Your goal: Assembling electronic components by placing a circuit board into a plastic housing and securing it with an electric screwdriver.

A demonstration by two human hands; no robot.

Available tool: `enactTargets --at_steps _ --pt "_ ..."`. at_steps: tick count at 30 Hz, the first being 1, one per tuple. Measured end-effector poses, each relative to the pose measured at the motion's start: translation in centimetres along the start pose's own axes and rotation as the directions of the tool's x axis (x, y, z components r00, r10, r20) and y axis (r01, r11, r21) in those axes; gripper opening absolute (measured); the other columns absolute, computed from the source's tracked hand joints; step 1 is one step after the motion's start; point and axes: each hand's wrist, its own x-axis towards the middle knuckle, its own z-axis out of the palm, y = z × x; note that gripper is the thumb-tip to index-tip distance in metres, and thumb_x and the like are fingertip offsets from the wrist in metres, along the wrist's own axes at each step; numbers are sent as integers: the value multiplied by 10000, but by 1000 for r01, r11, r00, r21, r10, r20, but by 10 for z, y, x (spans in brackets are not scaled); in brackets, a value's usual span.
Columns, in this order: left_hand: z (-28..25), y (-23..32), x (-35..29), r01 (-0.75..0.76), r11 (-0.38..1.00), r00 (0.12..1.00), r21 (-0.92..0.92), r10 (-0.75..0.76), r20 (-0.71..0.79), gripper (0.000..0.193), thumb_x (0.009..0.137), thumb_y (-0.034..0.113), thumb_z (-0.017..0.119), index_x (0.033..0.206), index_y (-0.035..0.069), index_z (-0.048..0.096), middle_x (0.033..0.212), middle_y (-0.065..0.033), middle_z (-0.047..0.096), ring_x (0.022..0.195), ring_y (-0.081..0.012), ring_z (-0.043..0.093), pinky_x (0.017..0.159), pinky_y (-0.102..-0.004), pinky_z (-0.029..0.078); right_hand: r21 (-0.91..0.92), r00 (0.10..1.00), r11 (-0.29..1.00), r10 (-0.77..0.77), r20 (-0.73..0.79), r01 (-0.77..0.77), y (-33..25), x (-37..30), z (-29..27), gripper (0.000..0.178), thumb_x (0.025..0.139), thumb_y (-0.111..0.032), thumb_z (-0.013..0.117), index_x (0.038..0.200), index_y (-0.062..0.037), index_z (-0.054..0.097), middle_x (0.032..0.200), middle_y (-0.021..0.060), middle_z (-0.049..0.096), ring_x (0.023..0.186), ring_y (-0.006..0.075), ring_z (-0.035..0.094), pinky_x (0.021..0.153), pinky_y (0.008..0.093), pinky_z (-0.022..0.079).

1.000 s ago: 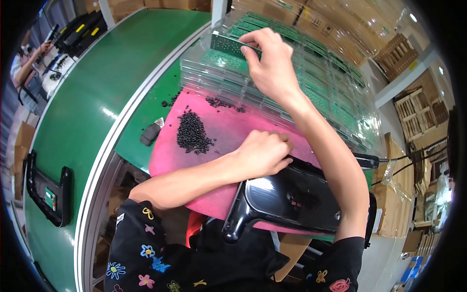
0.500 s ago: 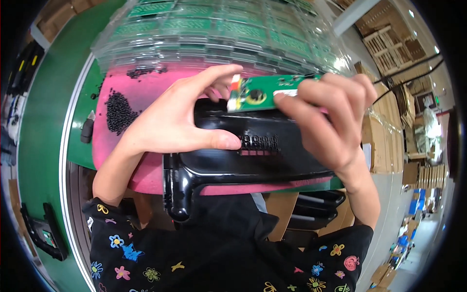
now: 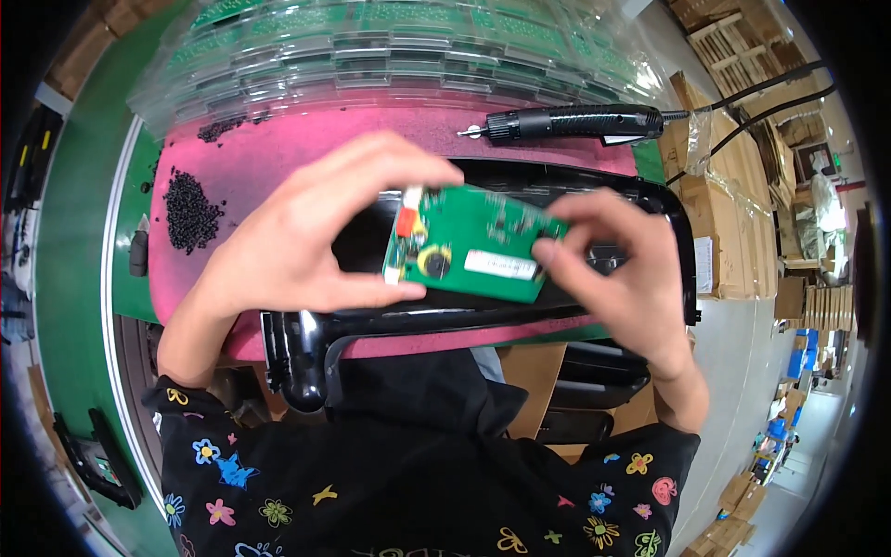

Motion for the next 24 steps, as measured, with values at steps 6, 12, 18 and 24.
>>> enactTargets --at_steps 6,12,18,24 --pt "10 3 -10 6 1000 945 -29 4 326 641 644 200 833 1216 19 606 1078 -106 646 964 -280 639 806 -371 504 212 973 970 72 221 -120 20 -31 9 73 806 -4 639 860 33 672 621 75 609 546 116 619 531 252 483" --pt "2 -5 -10 41 994 940 -105 -2 341 633 627 233 845 1174 -3 632 1047 -114 659 900 -280 653 770 -364 512 314 961 938 58 272 -146 22 -36 9 372 748 -104 814 1077 -15 666 857 86 663 738 187 643 698 294 519" --pt "2 -8 -14 152 986 947 -68 -126 295 649 605 216 866 1170 1 629 1032 -117 654 870 -290 669 748 -361 544 175 957 984 -66 281 16 38 -17 10 712 597 -245 950 1185 -55 598 1033 71 641 864 210 618 791 316 510" --pt "11 -8 -11 298 939 909 169 -334 250 670 620 185 853 1210 25 578 1100 -112 610 965 -307 653 786 -367 547 102 977 978 -193 91 184 67 8 20 572 598 -86 860 1114 -32 619 1144 117 637 1125 305 578 989 396 446"
